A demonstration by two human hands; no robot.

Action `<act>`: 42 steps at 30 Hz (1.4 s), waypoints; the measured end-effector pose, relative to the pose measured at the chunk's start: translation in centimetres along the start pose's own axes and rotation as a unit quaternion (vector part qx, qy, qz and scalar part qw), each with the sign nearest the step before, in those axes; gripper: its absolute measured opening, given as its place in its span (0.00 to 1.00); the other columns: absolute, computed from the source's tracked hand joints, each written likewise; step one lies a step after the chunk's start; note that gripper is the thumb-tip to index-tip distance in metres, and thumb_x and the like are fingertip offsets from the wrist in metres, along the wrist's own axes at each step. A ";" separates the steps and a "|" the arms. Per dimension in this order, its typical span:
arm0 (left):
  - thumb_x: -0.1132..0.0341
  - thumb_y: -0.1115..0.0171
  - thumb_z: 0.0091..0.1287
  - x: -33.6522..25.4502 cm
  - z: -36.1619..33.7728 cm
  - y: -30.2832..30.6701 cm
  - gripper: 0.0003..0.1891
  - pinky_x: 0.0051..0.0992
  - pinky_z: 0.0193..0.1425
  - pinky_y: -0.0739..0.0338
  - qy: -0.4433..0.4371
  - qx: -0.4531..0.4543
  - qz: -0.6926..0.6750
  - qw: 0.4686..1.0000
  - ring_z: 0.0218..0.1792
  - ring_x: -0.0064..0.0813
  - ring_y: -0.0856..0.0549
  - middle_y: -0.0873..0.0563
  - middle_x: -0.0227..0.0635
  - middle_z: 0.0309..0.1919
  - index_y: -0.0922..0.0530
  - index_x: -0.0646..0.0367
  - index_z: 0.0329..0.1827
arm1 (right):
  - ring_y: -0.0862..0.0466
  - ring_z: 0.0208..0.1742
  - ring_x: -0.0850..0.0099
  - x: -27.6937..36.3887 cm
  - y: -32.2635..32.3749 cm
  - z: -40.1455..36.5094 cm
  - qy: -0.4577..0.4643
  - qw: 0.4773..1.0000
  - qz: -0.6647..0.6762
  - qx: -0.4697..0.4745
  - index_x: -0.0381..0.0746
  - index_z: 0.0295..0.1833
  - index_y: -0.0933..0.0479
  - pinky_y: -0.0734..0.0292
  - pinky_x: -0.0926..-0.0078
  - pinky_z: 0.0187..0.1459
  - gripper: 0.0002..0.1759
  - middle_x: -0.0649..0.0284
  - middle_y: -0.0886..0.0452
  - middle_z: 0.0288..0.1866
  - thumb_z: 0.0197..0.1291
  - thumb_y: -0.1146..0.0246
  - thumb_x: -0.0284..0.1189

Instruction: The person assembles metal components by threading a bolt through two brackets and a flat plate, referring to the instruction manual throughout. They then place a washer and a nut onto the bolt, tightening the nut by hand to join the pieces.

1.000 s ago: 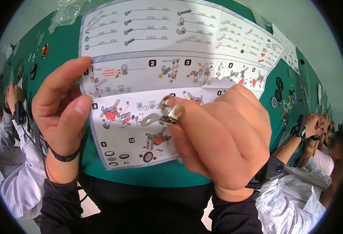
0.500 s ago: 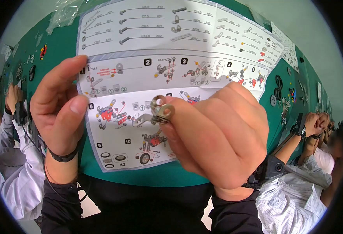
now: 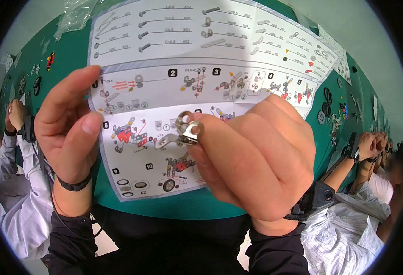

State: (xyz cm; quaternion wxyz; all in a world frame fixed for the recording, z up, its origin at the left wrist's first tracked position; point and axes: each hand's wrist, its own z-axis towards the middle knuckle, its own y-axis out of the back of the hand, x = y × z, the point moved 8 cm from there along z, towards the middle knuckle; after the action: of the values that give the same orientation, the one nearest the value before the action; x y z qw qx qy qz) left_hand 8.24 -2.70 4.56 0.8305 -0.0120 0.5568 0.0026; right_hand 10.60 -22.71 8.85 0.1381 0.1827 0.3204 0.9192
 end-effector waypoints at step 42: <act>0.75 0.37 0.61 0.4 0.0 0.1 0.27 0.32 0.68 0.28 0.028 -0.016 0.024 0.999 0.60 0.35 0.18 0.20 0.53 0.62 0.27 0.73 0.65 | 0.30 0.21 0.65 -0.4 -0.2 -0.1 -0.039 0.999 0.004 0.019 0.29 0.36 0.20 0.38 0.70 0.25 0.11 0.59 0.28 0.20 0.64 0.39 0.28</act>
State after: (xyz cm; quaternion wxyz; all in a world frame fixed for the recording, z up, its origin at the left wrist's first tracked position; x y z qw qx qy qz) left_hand 8.41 -2.61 4.23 0.8139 -0.0119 0.5801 0.0308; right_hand 10.93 -22.77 8.54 0.1435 0.2222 0.3319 0.9054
